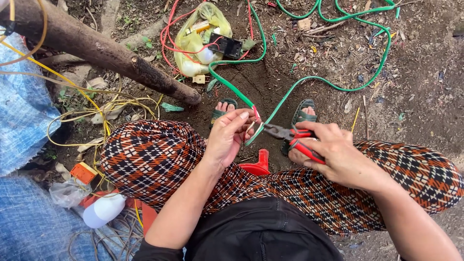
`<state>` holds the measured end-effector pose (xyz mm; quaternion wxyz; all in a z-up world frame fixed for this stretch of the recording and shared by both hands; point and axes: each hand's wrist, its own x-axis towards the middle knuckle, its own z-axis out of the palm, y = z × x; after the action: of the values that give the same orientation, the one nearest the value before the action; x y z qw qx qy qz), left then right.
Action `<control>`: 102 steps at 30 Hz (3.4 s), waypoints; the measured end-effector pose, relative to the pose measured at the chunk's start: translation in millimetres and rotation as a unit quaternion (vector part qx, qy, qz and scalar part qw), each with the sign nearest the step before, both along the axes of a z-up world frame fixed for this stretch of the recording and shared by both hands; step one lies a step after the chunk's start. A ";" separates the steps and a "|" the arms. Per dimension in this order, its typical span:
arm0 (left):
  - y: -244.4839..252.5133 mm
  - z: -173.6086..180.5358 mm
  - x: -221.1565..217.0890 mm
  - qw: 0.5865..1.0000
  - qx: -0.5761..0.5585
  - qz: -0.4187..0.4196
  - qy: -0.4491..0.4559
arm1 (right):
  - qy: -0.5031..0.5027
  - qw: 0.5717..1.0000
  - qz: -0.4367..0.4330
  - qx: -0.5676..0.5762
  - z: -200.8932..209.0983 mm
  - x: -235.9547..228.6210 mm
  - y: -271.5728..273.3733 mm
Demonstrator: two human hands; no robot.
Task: The person sits on the ground and uses pliers to strip the outer insulation from the ends of a green electrical cable, exposing the inner wires. They then bring the stripped cable end to a switch and socket assembly mounted on a wooden post and work the wires into the fittings.
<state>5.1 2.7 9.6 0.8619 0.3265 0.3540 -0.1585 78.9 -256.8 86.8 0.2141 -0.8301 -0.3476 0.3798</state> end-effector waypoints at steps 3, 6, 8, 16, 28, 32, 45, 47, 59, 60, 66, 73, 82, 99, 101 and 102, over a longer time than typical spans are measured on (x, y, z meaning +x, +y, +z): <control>-6.8 -17.5 -7.1 0.998 -0.016 0.048 -0.034 | 0.110 0.990 -0.037 -0.083 27.7 6.6 30.8; -6.3 -15.6 -7.4 0.998 -0.009 0.037 -0.041 | 0.200 0.976 -0.078 -0.036 15.7 6.0 24.5; -6.6 -15.2 -7.5 0.998 -0.009 0.037 -0.043 | 0.245 0.965 -0.094 0.008 3.8 4.0 15.1; -11.3 -17.4 -7.6 0.998 -0.003 0.034 -0.052 | 0.403 0.901 -0.137 0.080 11.1 11.4 18.7; -22.4 -8.6 -5.2 0.994 0.058 -0.004 -0.093 | 0.413 0.894 -0.130 0.113 -16.0 3.3 3.5; -23.4 -2.9 -2.5 0.994 0.061 -0.009 -0.089 | 0.418 0.889 -0.146 0.121 -27.6 -6.4 -4.7; -26.9 -2.0 0.5 0.992 0.081 -0.024 -0.095 | 0.252 0.958 -0.136 0.015 -17.6 -3.6 11.2; -25.4 -4.8 -2.3 0.992 0.085 -0.027 -0.091 | 0.269 0.953 -0.135 0.031 -20.8 -5.2 9.3; -25.8 -36.1 -11.9 0.996 0.042 -0.009 -0.077 | 0.385 0.906 -0.118 0.129 -12.9 3.7 8.9; -26.0 -36.3 -12.2 0.996 0.042 -0.009 -0.077 | 0.385 0.907 -0.114 0.126 -11.5 3.8 10.3; -25.9 -27.0 -10.9 0.996 0.047 -0.011 -0.081 | 0.335 0.932 -0.088 0.106 -10.3 3.1 12.8; -25.1 -19.2 -8.6 0.994 0.053 -0.009 -0.094 | 0.233 0.965 -0.097 0.064 -23.3 -10.3 10.8; -24.2 -18.0 -9.6 0.992 0.078 -0.018 -0.095 | -0.028 0.998 -0.027 -0.042 -43.1 -25.2 6.6; -20.0 -19.0 -12.6 0.996 0.055 -0.007 -0.071 | 0.019 0.997 0.001 -0.071 7.0 -5.3 16.2; -19.0 -16.6 -11.6 0.996 0.057 -0.007 -0.074 | 0.017 0.997 0.000 -0.076 5.5 -5.0 13.0; -18.2 -15.2 -10.6 0.995 0.059 -0.005 -0.077 | 0.014 0.997 -0.001 -0.081 4.9 -4.1 11.8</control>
<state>-5.5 -15.5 -5.6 0.8651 0.3900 0.2934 -0.1159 74.8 -245.0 91.7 0.1510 -0.8398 -0.3121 0.4178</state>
